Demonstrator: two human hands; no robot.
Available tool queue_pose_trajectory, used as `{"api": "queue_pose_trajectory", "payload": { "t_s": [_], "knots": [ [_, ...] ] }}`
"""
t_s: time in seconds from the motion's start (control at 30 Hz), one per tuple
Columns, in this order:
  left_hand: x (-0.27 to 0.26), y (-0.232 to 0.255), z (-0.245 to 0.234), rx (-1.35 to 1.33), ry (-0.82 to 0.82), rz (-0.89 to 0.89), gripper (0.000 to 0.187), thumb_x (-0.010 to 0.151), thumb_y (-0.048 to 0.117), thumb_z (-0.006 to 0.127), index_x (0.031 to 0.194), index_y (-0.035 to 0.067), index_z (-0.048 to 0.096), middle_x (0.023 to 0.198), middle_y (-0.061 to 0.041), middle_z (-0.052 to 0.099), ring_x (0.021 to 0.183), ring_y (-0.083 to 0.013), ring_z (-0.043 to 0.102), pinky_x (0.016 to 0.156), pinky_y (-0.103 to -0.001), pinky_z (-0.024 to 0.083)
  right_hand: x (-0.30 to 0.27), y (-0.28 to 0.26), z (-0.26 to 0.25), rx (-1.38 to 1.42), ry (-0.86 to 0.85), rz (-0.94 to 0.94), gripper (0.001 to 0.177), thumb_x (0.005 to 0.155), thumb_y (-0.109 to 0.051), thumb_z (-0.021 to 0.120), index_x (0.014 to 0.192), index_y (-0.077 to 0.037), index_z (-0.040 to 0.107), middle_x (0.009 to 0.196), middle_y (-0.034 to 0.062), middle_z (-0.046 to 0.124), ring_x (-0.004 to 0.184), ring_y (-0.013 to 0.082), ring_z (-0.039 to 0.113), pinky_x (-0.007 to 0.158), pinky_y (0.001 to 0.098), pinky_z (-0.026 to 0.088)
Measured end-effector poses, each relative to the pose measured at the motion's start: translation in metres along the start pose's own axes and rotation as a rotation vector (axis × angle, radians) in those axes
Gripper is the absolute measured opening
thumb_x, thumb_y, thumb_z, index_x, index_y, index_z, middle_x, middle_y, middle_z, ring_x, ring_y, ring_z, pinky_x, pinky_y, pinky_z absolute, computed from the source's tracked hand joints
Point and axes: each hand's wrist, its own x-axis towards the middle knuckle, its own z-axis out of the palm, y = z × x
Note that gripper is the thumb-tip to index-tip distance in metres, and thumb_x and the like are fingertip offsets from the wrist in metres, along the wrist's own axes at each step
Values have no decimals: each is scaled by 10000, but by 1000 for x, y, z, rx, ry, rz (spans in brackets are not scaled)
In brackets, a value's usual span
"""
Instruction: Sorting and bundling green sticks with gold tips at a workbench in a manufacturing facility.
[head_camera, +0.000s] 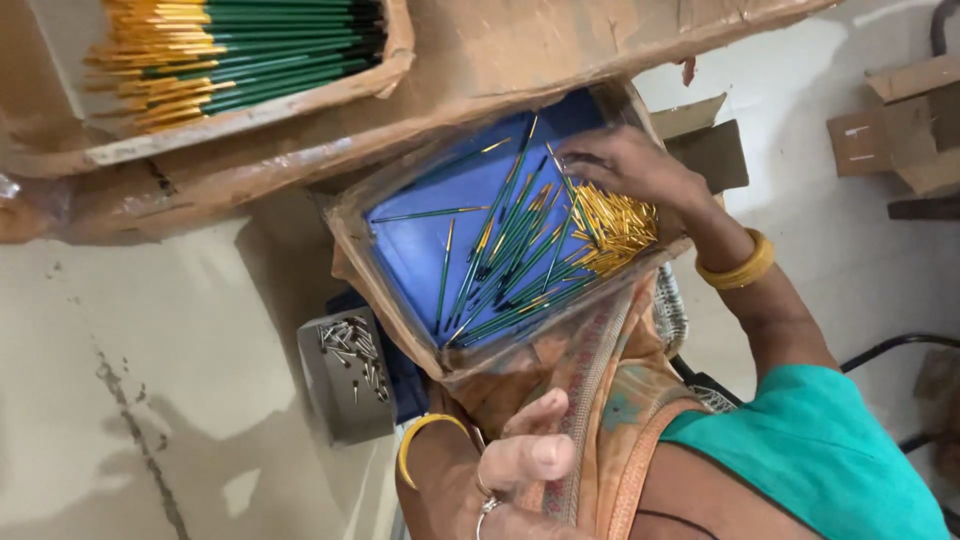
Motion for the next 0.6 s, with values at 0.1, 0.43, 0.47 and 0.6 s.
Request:
{"api": "queue_pose_trajectory", "payload": {
  "t_s": [0.1, 0.43, 0.47, 0.6],
  "knots": [
    [-1, -49, -37, 84, -54, 4, 182, 1040, 262, 607, 1029, 87, 560, 1237, -87, 614, 1217, -286, 539, 1095, -465, 498, -44, 27, 10, -280, 68, 145, 313, 1023, -249, 617, 1206, -10, 701, 1083, 156, 739, 907, 341, 722, 787, 440, 570],
    [-16, -140, -108, 747, -157, -549, 136, 1005, 52, 634, 1109, -24, 676, 989, -132, 709, 913, -217, 673, 847, -323, 529, -97, 41, 56, -605, -39, 333, 247, 889, -113, 664, 1129, -71, 704, 892, 153, 712, 731, 293, 709, 609, 405, 557],
    [-18, -141, -112, 871, -191, -488, 128, 992, 25, 633, 1094, -37, 679, 979, -145, 714, 897, -227, 690, 842, -316, 525, -94, 44, 59, -620, -67, 352, 248, 902, -59, 645, 1140, -77, 714, 856, 147, 717, 694, 272, 712, 587, 404, 557],
    [-57, -100, -110, 568, -222, -515, 53, 940, 36, 679, 973, -6, 673, 989, -120, 732, 890, -231, 714, 833, -306, 564, -90, 43, 64, -732, 128, 100, 197, 849, -57, 652, 1041, -80, 692, 958, 143, 723, 741, 268, 712, 750, 441, 611]
  ]
}}
